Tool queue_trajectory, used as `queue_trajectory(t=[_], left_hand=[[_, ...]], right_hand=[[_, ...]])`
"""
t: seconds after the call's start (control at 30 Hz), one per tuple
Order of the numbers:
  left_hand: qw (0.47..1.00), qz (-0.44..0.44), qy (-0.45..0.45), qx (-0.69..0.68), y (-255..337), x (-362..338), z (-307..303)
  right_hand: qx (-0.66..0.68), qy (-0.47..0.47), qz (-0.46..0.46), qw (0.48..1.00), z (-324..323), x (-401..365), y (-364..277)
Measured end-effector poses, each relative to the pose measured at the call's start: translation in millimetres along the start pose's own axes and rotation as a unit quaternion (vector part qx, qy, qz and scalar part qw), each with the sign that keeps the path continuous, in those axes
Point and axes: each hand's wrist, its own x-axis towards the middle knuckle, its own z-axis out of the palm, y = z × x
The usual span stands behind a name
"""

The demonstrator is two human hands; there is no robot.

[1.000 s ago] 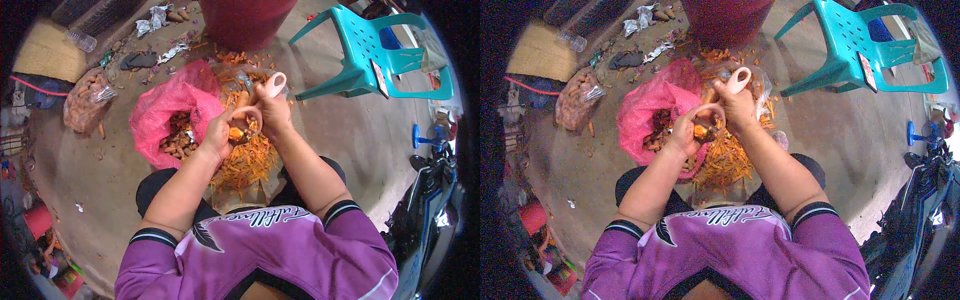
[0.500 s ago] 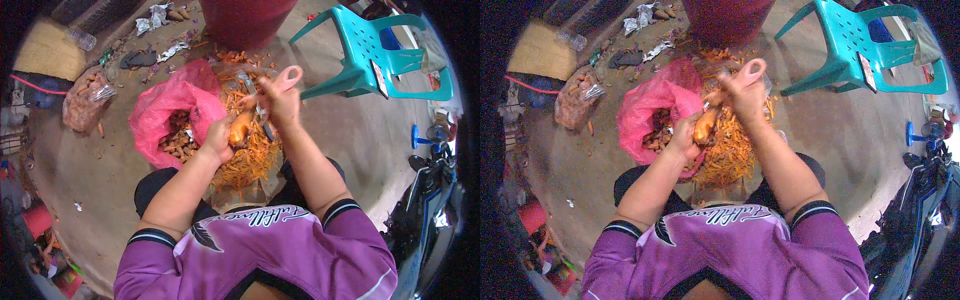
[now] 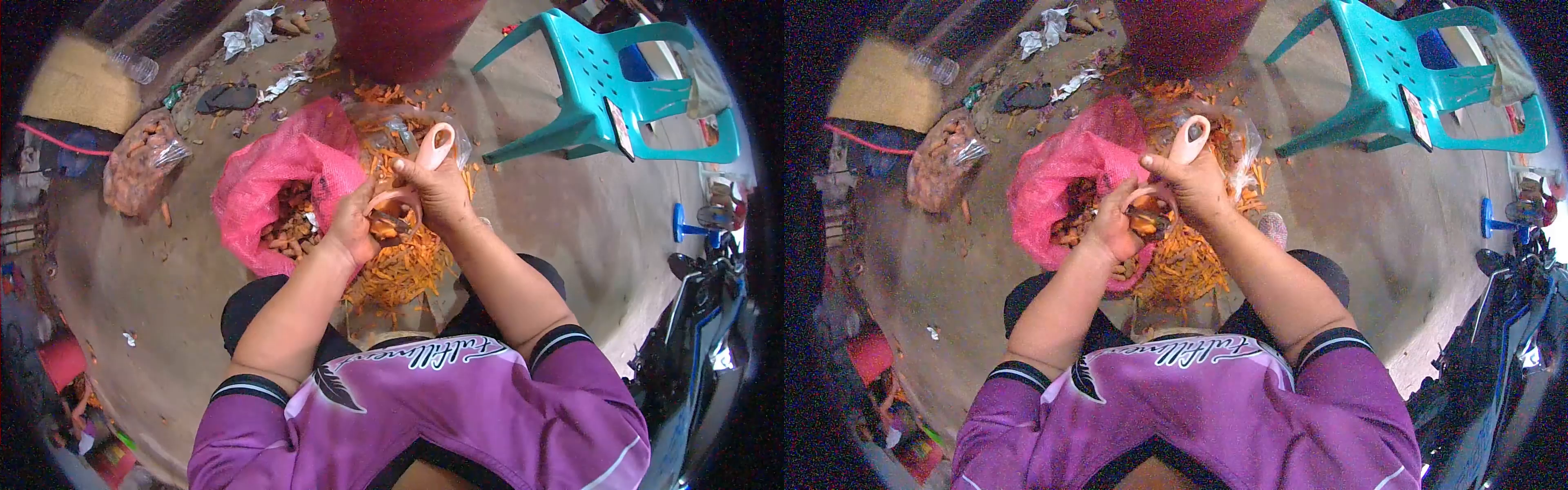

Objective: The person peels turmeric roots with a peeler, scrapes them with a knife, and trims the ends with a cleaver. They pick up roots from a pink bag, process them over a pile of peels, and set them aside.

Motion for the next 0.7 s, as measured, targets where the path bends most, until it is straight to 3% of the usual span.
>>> queue_trajectory(t=[0.07,0.1,0.13,0.2,0.27,0.3,0.4,0.53,0.6,0.7], left_hand=[[0.999,0.015,0.031,0.009,-4,0,5],[0.998,0.035,0.055,0.0,-8,2,11],[1.0,0.002,-0.029,-0.009,-8,4,1],[0.979,-0.064,-0.194,-0.025,-5,8,-27],[0.995,-0.06,-0.081,0.019,0,3,-18],[0.997,-0.054,-0.026,0.04,3,1,-11],[0.999,-0.008,-0.01,0.037,6,-3,-2],[1.0,0.018,0.002,-0.004,2,-6,-3],[0.999,0.026,0.035,-0.03,-3,-7,6],[1.0,0.011,-0.014,-0.004,-13,4,-14]], right_hand=[[-0.099,0.045,-0.02,0.994,-9,12,1],[-0.186,0.12,-0.062,0.973,-15,19,-4],[-0.215,0.137,-0.081,0.963,-36,40,1],[-0.027,0.19,-0.135,0.972,-46,48,-16],[0.028,0.251,-0.126,0.959,-57,59,-14],[0.053,0.225,-0.097,0.968,-60,60,-10],[0.102,0.112,0.006,0.989,-43,38,-9],[0.038,0.078,0.082,0.993,-11,11,-1],[0.03,0.008,0.078,0.996,-3,-4,2],[-0.044,0.012,0.042,0.998,-8,-3,13]])
